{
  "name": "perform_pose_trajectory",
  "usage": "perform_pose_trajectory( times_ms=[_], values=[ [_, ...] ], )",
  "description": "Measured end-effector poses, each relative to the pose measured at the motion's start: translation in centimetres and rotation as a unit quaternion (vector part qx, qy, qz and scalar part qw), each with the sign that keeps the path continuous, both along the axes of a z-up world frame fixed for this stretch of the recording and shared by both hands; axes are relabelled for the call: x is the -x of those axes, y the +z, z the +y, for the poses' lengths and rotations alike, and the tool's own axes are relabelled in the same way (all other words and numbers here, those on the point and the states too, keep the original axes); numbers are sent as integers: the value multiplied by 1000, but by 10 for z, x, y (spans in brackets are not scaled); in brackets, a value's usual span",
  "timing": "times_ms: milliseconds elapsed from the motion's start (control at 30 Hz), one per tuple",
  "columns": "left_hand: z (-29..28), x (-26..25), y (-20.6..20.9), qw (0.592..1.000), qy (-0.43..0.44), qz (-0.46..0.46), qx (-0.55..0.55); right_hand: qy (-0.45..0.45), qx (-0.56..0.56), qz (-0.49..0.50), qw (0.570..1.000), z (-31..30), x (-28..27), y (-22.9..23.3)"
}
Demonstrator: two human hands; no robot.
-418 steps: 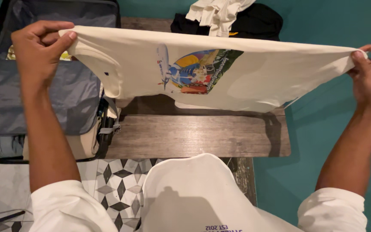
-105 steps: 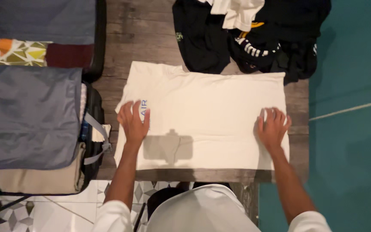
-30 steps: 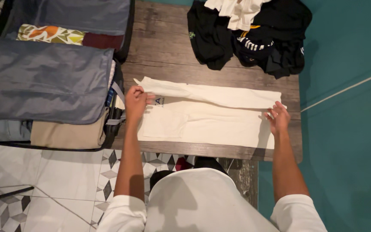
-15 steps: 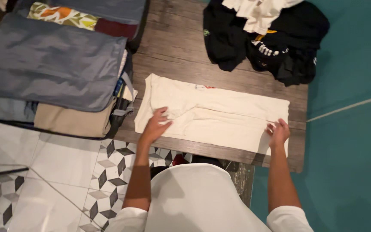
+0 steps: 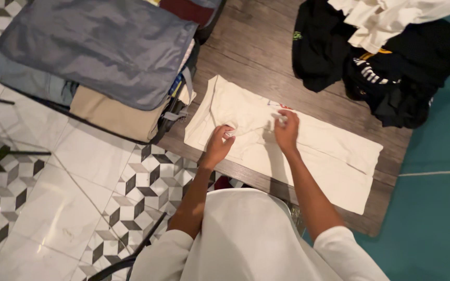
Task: The person folds a maroon cloth and places it into an open suitcase. They then pick up a white t-shirt, fold it neatly on a wooden table, and place it into the suitcase. The person repeats this process with another white t-shirt.
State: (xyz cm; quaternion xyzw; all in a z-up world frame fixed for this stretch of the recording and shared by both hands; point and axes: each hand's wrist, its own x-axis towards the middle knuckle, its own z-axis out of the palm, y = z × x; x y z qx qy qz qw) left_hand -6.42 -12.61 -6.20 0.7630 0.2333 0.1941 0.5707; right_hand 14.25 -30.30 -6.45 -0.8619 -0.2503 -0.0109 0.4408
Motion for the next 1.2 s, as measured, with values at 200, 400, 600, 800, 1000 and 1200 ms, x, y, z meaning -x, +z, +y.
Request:
perform_pose_trajectory(
  times_ms=[200, 400, 600, 800, 1000, 1200],
  values=[
    [1, -9, 7, 994, 45, 34, 89, 146, 46, -5, 988, 84, 0, 24],
    [0, 8, 56, 998, 37, 59, -9, 213, 104, 20, 971, 131, -15, 31],
    [-1, 8, 85, 992, 41, 116, 1, 203, 137, 41, 969, 182, -37, 27],
    [-1, 6, 104, 998, 29, 54, 5, 249, 158, 74, 953, 223, -59, 33],
    [-6, -1, 118, 999, 22, 29, -5, 282, 168, 72, 942, 240, -72, 17],
    [-3, 0, 120, 998, -5, 52, -18, 290, 187, 35, 938, 248, -78, 13]
  ],
)
